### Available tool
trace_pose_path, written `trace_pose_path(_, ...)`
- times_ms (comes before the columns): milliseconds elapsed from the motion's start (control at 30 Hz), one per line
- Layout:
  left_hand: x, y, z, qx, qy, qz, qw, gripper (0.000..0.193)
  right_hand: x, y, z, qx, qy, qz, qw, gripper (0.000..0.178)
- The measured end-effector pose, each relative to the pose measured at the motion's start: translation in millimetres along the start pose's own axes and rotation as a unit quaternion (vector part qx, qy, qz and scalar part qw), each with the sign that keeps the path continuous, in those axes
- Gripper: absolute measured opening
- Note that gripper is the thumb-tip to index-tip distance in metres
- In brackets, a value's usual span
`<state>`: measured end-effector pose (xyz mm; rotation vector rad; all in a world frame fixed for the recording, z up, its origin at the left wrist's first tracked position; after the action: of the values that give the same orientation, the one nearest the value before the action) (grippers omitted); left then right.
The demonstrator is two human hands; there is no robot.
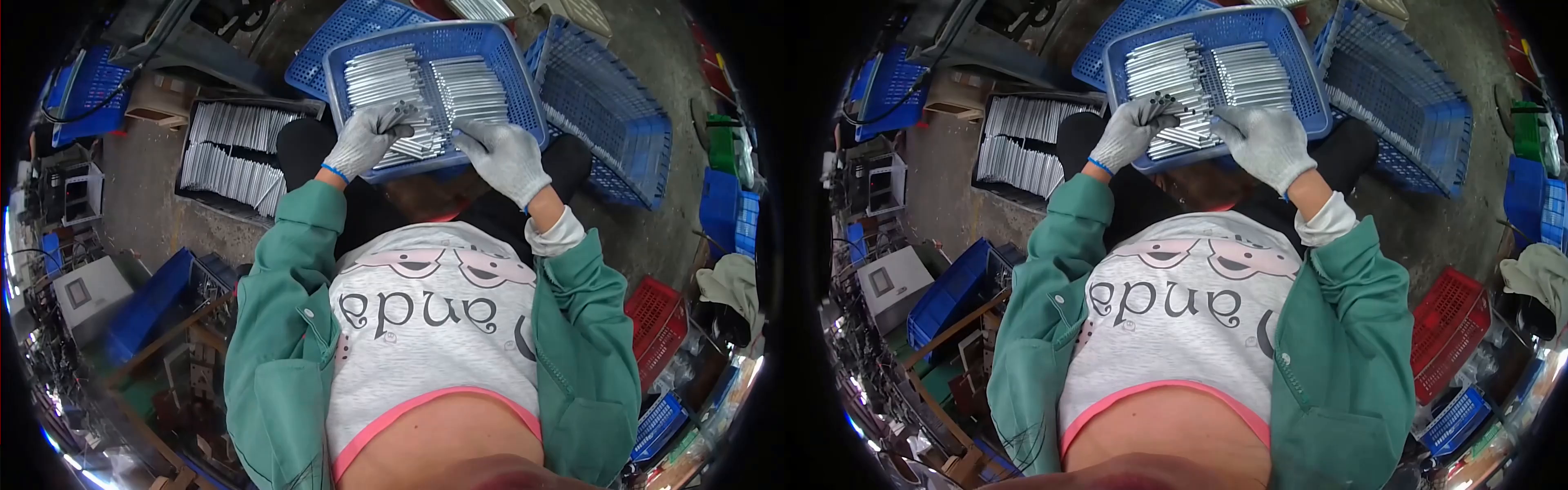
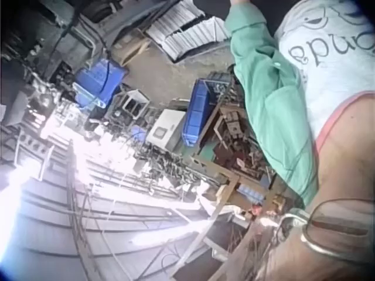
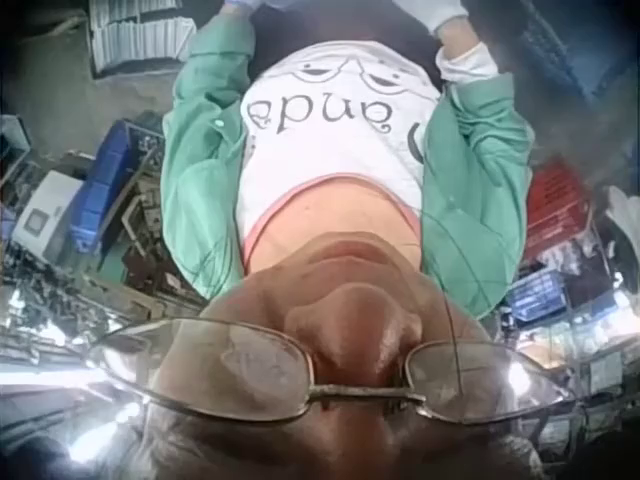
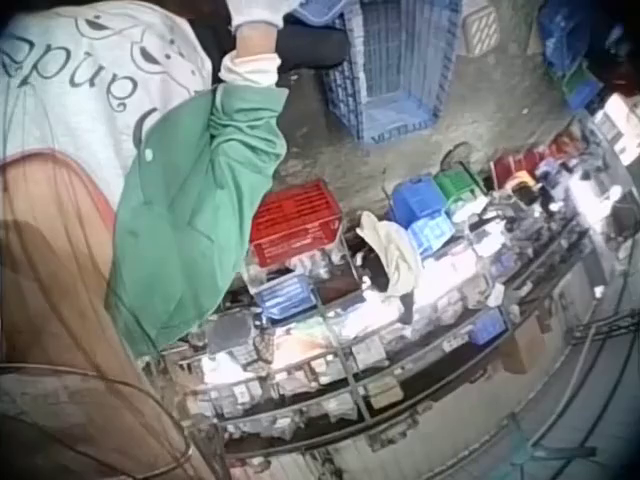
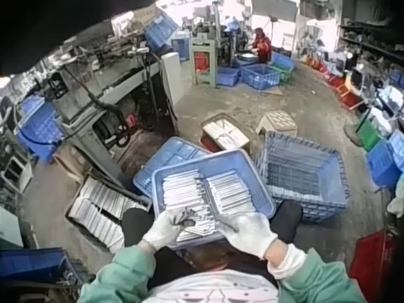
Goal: Assembling and sorting small metal components at a manual workstation.
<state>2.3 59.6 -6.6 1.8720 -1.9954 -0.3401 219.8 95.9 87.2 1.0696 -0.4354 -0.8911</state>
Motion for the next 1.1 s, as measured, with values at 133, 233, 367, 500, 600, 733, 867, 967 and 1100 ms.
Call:
trace_pose_path(133,-15.6,-36.6,96.7,0.017,-0.036,-0.019,0.999,0.034,-2.5,-85.6,-39.5,0.019,0.027,-0.004,0.999,0.030)
trace_pose_path(233,-12.5,-30.2,65.3,0.039,-0.029,-0.015,0.999,0.032,-5.7,-55.8,-30.9,0.018,0.017,0.006,1.000,0.030)
trace_pose_path(367,-5.5,-8.6,7.3,0.064,-0.054,-0.014,0.996,0.031,-4.5,20.9,0.9,0.020,-0.005,0.023,1.000,0.029)
trace_pose_path(500,-25.3,26.1,-90.7,-0.020,-0.074,-0.041,0.996,0.032,-40.0,80.3,5.0,0.126,0.015,0.029,0.992,0.028)
trace_pose_path(600,-10.9,24.0,-106.7,0.011,-0.081,-0.026,0.996,0.034,-28.5,91.5,18.9,0.101,0.033,-0.014,0.994,0.025)
trace_pose_path(733,14.1,36.8,-148.2,-0.035,-0.142,-0.060,0.987,0.027,-18.1,93.9,31.0,0.075,0.021,0.030,0.997,0.028)
trace_pose_path(867,28.0,38.1,-167.8,-0.175,-0.190,-0.120,0.958,0.028,-11.3,91.9,36.4,0.031,0.009,0.075,0.997,0.032)
trace_pose_path(967,39.0,39.6,-179.1,-0.187,-0.286,-0.206,0.917,0.034,-13.4,99.3,41.7,0.018,0.006,0.080,0.997,0.033)
trace_pose_path(1100,49.7,35.1,-153.0,-0.150,-0.247,-0.171,0.942,0.034,-5.4,74.9,33.9,-0.004,-0.021,0.078,0.997,0.030)
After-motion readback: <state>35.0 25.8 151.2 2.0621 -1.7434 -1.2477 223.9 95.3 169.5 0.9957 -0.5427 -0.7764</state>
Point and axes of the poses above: each hand's wrist, its own x-axis away from the middle knuckle, its own y-axis out of the back of the hand, z = x × y, the point moved 6 cm from there along -x, towards the middle knuckle
